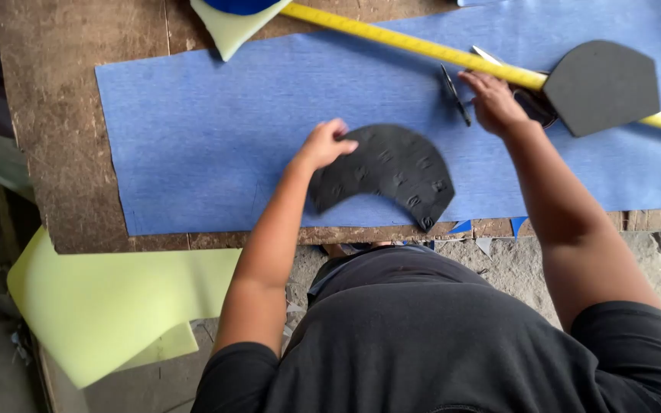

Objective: Tracing patterns onto blue fabric and cutting out the shapes using scissors.

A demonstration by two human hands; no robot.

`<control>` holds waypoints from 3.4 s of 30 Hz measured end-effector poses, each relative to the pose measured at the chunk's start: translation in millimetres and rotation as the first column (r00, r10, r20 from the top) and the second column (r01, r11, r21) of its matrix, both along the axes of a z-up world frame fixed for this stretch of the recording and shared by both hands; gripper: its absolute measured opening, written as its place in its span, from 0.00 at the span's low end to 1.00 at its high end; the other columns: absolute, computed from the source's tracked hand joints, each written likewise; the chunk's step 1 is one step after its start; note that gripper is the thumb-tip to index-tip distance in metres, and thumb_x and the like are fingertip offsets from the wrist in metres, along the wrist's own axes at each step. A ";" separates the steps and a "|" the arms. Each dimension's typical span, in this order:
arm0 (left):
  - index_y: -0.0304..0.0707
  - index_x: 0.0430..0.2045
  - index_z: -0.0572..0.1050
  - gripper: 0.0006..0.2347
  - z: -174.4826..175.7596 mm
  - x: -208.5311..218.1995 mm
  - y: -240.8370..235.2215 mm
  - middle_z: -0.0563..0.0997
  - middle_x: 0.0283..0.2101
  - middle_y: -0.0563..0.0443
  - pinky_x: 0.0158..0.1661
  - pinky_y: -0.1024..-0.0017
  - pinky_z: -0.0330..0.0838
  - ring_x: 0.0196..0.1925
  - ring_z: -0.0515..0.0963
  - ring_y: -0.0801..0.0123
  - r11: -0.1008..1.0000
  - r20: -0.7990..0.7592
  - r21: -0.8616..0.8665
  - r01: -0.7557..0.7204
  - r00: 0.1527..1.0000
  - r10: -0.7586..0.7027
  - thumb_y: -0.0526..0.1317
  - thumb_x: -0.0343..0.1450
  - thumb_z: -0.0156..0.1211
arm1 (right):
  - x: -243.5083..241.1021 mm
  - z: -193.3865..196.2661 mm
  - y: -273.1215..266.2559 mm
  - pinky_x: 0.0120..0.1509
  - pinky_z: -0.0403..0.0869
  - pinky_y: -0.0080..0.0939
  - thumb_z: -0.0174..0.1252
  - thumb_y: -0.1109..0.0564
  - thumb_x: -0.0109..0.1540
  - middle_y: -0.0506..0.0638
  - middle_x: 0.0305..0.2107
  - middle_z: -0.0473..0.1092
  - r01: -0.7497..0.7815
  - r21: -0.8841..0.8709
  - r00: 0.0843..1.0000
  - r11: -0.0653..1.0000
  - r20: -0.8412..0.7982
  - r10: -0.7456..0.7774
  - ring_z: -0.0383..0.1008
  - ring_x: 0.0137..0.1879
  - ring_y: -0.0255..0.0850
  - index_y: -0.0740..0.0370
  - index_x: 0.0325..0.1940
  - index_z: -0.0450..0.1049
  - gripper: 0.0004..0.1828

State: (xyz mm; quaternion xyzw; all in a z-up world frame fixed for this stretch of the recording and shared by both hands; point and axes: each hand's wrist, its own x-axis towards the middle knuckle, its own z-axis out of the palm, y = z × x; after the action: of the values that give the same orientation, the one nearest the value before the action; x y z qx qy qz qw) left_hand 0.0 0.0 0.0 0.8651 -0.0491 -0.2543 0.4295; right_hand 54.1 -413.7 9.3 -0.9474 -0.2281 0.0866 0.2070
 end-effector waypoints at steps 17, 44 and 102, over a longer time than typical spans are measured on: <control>0.35 0.39 0.82 0.08 -9.0 -152.3 107.8 0.81 0.48 0.45 0.52 0.65 0.77 0.50 0.80 0.57 0.859 0.684 0.072 -0.507 0.652 0.327 0.28 0.69 0.61 | -39.0 -29.5 -120.4 0.67 0.58 0.65 0.63 0.69 0.61 0.75 0.63 0.66 0.221 -0.060 0.904 0.973 0.386 -0.182 0.62 0.64 0.71 0.76 0.67 0.74 0.28; 0.55 0.39 0.80 0.16 -95.6 -195.2 232.0 0.75 0.50 0.60 0.49 0.64 0.70 0.58 0.74 0.65 0.978 0.802 0.178 0.111 0.559 -0.209 0.57 0.64 0.68 | -345.4 35.1 346.1 0.17 0.72 0.43 0.50 0.45 0.70 0.61 0.21 0.68 0.674 0.206 0.301 0.709 -0.953 -0.010 0.72 0.29 0.50 0.67 0.43 0.69 0.19; 0.47 0.22 0.74 0.05 -18.2 -242.3 240.8 0.76 0.32 0.60 0.33 0.77 0.74 0.36 0.79 0.73 0.994 0.870 -0.080 0.081 0.493 0.030 0.40 0.68 0.63 | -219.4 -25.0 454.0 0.50 0.72 0.60 0.48 0.23 0.70 0.68 0.30 0.73 0.488 0.057 0.630 0.871 -0.713 -0.307 0.76 0.44 0.62 0.56 0.44 0.73 0.34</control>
State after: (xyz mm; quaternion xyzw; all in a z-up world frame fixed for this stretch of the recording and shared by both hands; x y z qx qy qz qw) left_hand -242.3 240.8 -18.2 0.8496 -0.2852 0.2126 0.3895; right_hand -165.3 40.3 -15.6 -0.8408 0.0721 0.3519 0.4050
